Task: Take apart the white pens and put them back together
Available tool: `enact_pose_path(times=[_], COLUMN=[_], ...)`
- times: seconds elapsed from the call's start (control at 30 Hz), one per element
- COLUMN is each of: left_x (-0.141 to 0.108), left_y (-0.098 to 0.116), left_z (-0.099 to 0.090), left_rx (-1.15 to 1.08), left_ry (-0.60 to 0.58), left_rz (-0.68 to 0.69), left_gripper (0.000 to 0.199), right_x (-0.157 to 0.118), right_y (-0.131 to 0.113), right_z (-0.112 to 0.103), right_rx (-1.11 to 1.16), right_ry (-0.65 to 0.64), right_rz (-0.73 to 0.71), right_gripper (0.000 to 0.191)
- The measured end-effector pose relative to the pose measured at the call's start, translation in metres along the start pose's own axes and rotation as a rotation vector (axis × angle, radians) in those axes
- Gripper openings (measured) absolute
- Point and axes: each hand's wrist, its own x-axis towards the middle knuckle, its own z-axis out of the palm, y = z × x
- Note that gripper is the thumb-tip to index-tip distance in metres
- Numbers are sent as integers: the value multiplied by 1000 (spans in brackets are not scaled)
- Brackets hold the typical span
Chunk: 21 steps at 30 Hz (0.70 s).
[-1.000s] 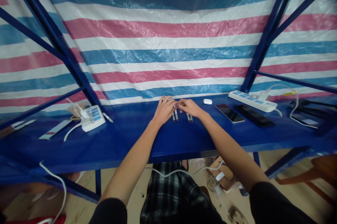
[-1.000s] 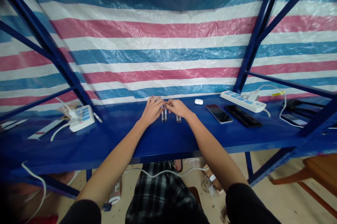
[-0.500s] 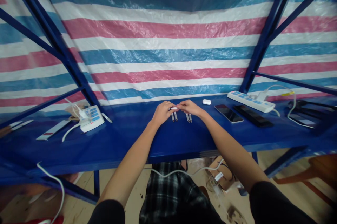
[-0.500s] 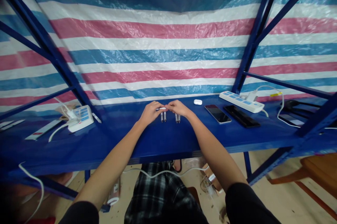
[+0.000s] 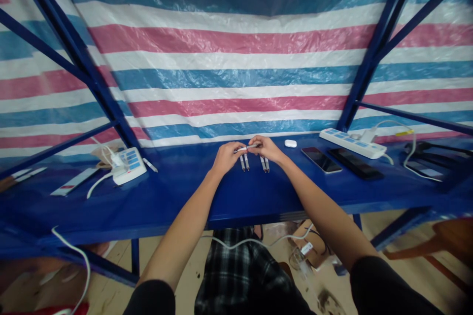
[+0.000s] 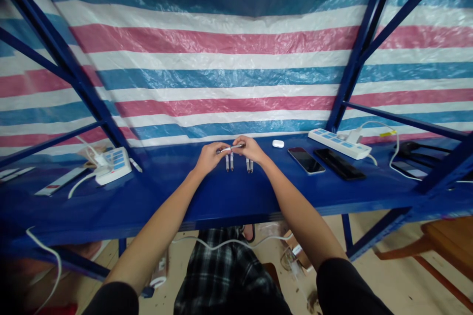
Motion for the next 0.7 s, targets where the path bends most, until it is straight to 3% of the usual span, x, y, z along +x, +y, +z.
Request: enact_pose_path(times=[0.23,0.7], left_x=[-1,-2], left_y=[2,5], left_z=[-1,-1], left_rx=[96,104], left_ry=[-5,-41], left_rz=[78,34], left_gripper=[15,14], right_x=[2,3], right_y=[3,7], right_z=[2,3], right_rx=[86,105], right_ry=[-24,-18], right_rz=[62,50], right_gripper=[36,40])
